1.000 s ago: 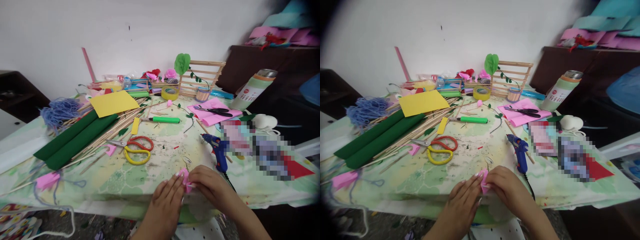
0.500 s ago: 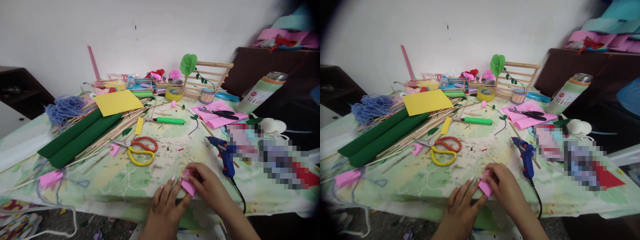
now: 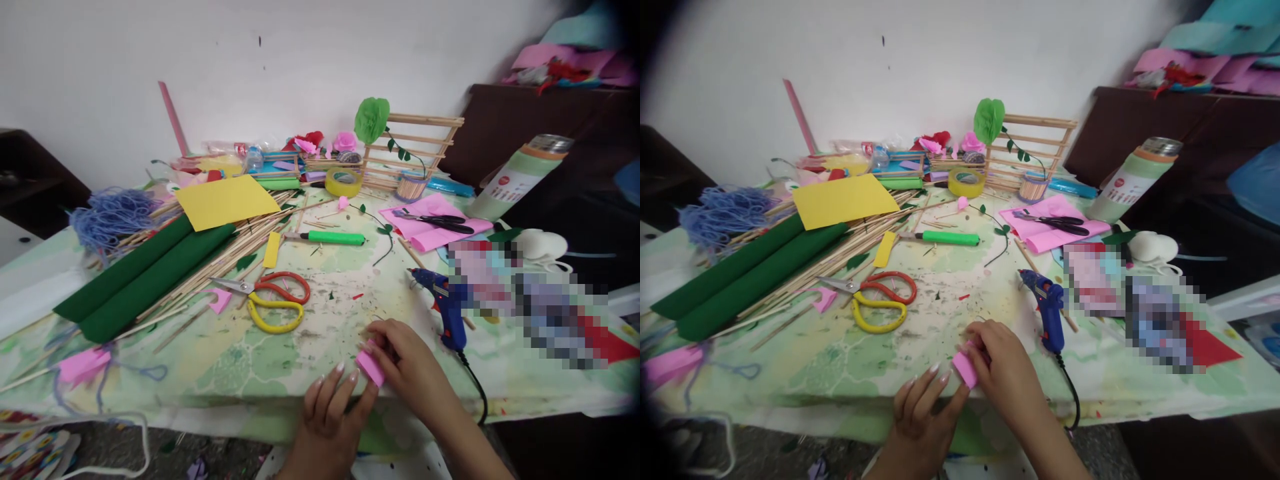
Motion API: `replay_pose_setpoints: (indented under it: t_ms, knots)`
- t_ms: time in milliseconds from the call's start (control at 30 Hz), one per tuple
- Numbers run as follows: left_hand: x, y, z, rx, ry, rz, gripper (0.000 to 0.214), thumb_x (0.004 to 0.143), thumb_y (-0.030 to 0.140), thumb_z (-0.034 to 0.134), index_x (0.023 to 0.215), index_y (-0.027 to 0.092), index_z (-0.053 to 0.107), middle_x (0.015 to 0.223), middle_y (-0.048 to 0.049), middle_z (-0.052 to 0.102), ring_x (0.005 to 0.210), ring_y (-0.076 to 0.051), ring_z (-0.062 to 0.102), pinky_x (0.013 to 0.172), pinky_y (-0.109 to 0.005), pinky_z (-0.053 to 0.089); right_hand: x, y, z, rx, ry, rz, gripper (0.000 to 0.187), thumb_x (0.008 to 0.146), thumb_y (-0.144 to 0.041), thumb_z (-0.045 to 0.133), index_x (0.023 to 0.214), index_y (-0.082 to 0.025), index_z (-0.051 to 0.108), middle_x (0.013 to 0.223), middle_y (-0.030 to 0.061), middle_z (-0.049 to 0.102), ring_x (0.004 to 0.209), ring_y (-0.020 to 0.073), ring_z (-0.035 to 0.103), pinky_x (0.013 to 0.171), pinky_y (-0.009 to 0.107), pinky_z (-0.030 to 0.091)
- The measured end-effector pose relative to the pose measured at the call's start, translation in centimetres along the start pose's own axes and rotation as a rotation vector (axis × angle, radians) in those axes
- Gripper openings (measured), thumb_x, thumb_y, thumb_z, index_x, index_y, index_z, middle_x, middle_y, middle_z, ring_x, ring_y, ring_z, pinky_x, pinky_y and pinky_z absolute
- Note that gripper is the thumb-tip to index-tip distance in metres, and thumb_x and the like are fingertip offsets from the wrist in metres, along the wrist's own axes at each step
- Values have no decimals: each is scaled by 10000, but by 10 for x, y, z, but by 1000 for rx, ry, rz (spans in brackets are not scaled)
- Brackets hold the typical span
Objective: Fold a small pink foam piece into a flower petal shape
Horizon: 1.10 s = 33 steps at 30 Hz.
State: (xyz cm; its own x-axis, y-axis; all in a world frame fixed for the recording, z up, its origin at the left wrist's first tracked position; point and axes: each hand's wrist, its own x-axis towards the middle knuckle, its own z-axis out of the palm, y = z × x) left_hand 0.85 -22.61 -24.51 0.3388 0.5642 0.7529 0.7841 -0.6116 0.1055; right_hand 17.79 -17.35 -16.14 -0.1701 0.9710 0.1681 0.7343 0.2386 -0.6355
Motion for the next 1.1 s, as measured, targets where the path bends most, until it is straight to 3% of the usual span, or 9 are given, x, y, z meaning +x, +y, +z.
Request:
replay_pose_setpoints:
  t_ms: [233,467,767,1100]
  knots:
    - [4,3,-4,-23,-94,-4,354,879,243,590,1222,293,661,1205,0,682,1366,-186,342,1177,-347,79,-15,15,-14,158,25,-60,210,943,-189,475,1103,-233,605,948,62,632,867,182,598,784,318,494]
    - [4,7,-2,-67,-66,-67,356,872,228,609,1216,299,663,1130,10,723,1276,-177,436,1163,-346,104,-29,15,-31,191,-41,-137,51,911,-213,575,909,-239,619,916,42,627,917,190,580,808,311,466]
    - [4,6,-1,-79,-65,-59,363,890,217,590,1246,255,650,1133,-12,724,1280,-178,435,1168,-341,81,-23,8,-12,99,137,151,167,913,-321,560,831,-212,657,758,32,635,712,182,567,665,305,441]
    - [5,4,-2,-75,-58,-28,356,882,203,599,1233,203,655,1139,-21,724,1290,-178,431,1171,-333,94,-16,7,-3,23,218,233,212,873,-364,566,802,-194,672,733,44,665,709,211,590,678,327,438]
